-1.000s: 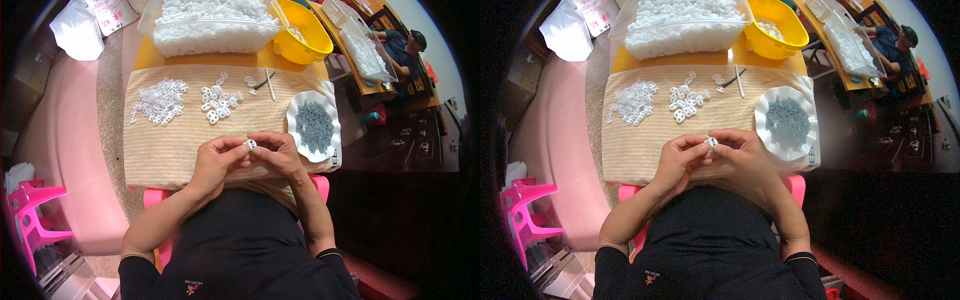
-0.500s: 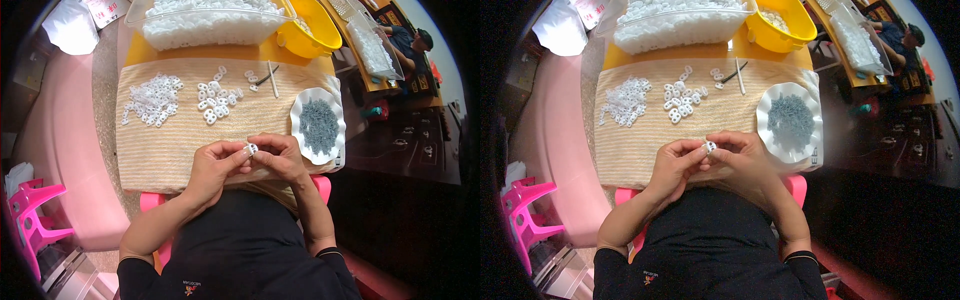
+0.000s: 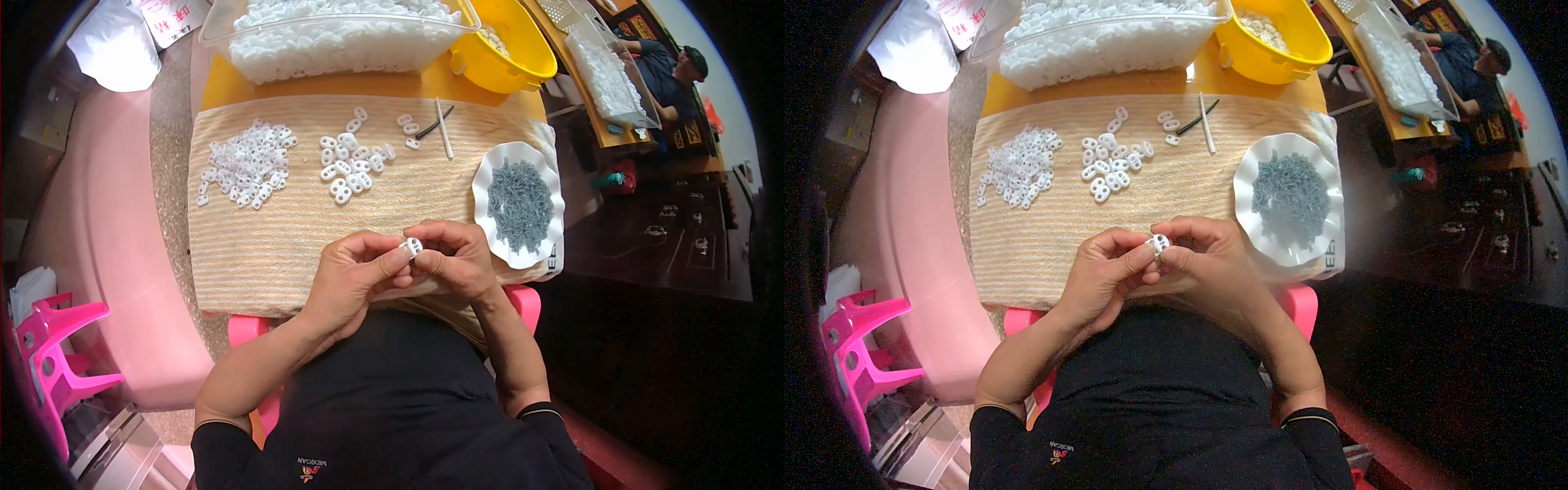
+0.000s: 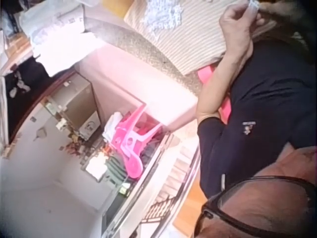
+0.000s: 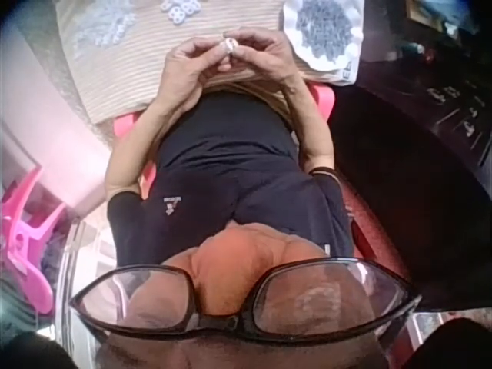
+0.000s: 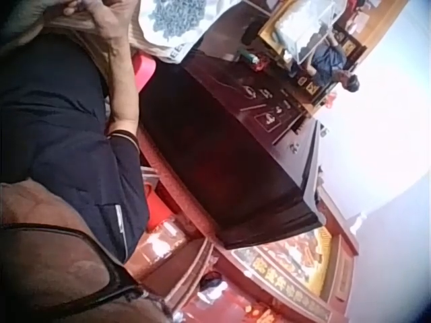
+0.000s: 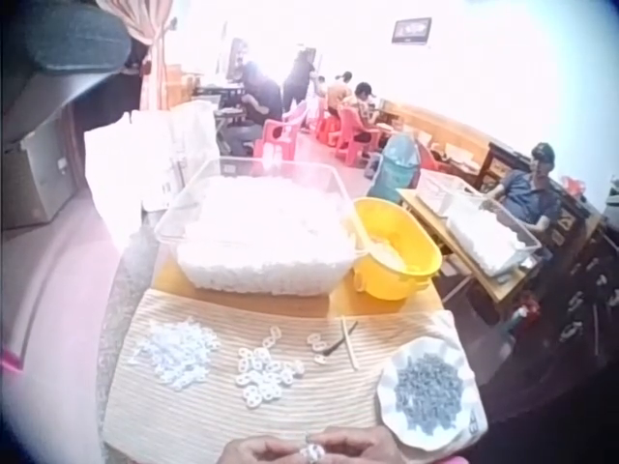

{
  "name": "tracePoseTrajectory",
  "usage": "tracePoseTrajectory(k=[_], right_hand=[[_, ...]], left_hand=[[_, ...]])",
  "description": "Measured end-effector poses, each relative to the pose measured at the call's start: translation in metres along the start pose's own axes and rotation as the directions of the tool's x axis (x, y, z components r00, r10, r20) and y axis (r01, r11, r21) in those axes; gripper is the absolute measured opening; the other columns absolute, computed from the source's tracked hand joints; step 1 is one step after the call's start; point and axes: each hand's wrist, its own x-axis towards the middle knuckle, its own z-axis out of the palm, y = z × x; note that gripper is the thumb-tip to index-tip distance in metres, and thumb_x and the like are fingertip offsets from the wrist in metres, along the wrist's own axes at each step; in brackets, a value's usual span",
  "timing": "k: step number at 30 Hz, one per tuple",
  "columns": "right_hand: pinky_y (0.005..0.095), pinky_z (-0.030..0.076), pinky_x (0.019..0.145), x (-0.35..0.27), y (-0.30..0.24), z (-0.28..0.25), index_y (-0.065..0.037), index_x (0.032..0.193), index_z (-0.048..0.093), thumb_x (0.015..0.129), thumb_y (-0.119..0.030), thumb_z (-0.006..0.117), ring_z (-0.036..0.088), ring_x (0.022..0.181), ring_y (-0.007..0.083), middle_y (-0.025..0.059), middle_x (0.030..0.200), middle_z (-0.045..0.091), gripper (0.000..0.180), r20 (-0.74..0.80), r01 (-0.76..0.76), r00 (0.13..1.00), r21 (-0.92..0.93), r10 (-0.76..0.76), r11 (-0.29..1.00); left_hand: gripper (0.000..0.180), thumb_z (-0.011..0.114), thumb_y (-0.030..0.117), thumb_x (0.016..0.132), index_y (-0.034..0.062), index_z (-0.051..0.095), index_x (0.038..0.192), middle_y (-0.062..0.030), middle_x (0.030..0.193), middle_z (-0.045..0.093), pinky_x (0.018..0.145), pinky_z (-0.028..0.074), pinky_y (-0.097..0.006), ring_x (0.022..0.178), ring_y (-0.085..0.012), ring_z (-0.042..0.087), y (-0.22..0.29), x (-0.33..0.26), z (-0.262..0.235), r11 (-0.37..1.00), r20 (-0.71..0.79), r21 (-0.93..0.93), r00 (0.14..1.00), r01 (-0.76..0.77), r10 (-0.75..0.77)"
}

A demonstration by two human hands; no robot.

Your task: Assembling small white plastic parts by inserting grey components into them using fingers.

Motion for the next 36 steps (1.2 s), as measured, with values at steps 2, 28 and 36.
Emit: tracePoseTrajectory(k=[2,28,36], right_hand=[[0.0254,0.051,0.074,0.0,-0.001,0.001,0.004,0.113,0.06,0.085,-0.007,0.067,0.063,0.084,0.0146,0.0076,0.096,0.061,0.03,-0.044,0.002,0.999,-0.08,-0.005,0.997],[0.0222,0.044,0.076,-0.002,0.002,0.01,0.002,0.105,0.065,0.083,-0.016,0.071,0.053,0.091,0.0116,0.0096,0.106,0.055,0.03,0.099,0.32,0.947,-0.23,-0.305,0.919],[0.0222,0.045,0.077,-0.003,0.004,0.012,0.002,0.107,0.063,0.086,-0.013,0.068,0.054,0.092,0.0113,0.0094,0.108,0.055,0.026,0.134,0.358,0.933,-0.217,-0.335,0.908]], left_hand=[[0.012,0.066,0.009,0.087,0.0036,0.062,0.097,-0.007,0.089,0.066,0.068,0.056,-0.024,0.076,-0.0114,0.063,0.001,0.0,0.001,1.0,0.002,-0.004,1.0,0.014,-0.014],[0.013,0.067,0.011,0.087,0.0067,0.055,0.082,-0.0101,0.095,0.066,0.073,0.054,-0.029,0.082,-0.015,0.063,-0.002,-0.012,0.005,0.994,0.144,-0.107,0.989,-0.021,0.037],[0.008,0.066,0.008,0.087,0.0043,0.059,0.084,-0.0103,0.095,0.067,0.075,0.056,-0.03,0.084,-0.0158,0.065,-0.004,-0.007,-0.001,0.994,0.187,-0.101,0.981,-0.04,0.058]])
